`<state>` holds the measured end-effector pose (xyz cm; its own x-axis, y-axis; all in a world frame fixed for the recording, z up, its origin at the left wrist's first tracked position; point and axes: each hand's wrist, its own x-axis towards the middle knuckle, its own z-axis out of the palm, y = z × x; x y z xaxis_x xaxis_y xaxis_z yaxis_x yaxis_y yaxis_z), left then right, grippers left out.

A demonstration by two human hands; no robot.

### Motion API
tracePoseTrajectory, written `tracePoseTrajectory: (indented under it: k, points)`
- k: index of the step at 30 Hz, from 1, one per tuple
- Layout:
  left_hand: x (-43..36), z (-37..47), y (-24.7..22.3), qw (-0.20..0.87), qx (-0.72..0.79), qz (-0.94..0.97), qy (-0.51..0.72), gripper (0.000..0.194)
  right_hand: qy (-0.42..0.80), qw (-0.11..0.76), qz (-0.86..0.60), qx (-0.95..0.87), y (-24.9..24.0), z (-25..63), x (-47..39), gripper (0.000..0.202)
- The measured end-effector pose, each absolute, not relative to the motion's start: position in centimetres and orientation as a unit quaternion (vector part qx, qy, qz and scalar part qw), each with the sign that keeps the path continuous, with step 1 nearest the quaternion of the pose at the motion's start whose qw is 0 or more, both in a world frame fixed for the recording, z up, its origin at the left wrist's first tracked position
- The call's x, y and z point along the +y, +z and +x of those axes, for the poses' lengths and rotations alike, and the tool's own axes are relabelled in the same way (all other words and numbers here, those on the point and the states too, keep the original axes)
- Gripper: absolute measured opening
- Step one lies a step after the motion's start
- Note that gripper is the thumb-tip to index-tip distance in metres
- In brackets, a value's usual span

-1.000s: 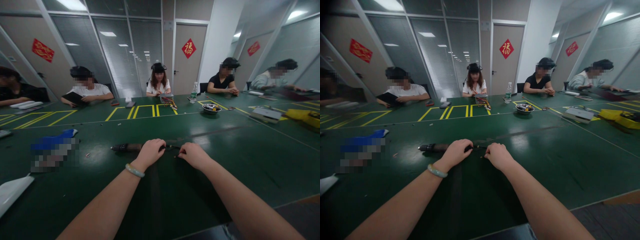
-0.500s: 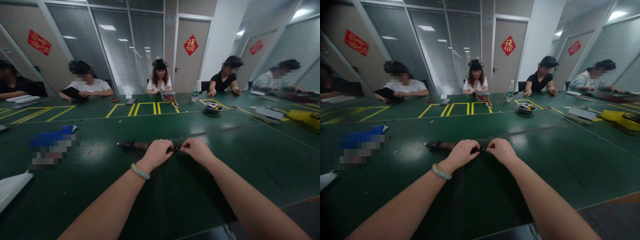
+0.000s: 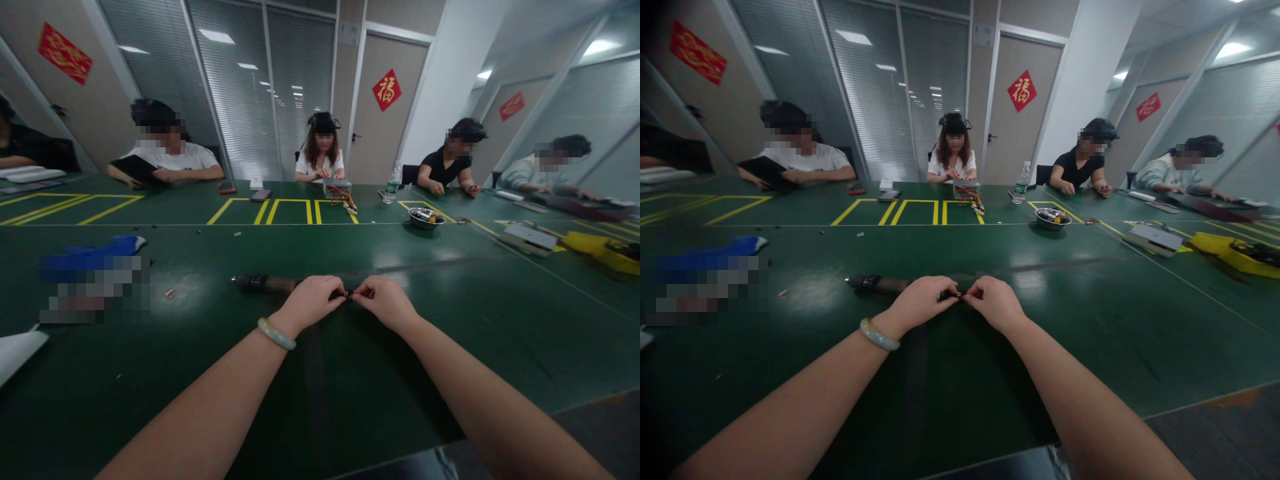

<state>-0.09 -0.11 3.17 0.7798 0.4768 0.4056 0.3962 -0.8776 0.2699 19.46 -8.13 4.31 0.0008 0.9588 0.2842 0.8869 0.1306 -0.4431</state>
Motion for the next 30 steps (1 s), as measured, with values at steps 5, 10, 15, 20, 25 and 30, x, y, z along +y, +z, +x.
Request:
tracePoseTrajectory:
  k: [5,10,15,20,25,30]
  points:
    - [-0.13,-0.12,3.14,0.088,0.236,0.939,0.234,0.014,0.087,0.260,-0.662,-0.698,4.75,19.43,-8.37,0.013]
    - [-0.26,-0.14,3.40,0.085,0.239,0.939,0.232,0.013,0.094,0.252,-0.666,-0.695,4.74,19.32,-8.38,0.015]
    - [-0.35,-0.10,3.48,0.089,0.244,0.939,0.228,0.014,0.094,0.261,-0.662,-0.696,4.31,19.13,-8.24,0.013]
    - [-0.54,0.00,3.62,0.086,0.253,0.934,0.236,0.024,0.031,0.239,-0.640,-0.729,4.24,18.85,-8.07,0.011]
    - [-0.64,0.05,3.93,0.077,0.251,0.941,0.213,0.017,-0.032,0.185,-0.609,-0.771,4.61,18.67,-7.97,0.007]
    - [-0.63,0.04,3.95,0.075,0.241,0.943,0.215,0.014,-0.055,0.170,-0.590,-0.787,4.53,18.83,-7.89,0.006]
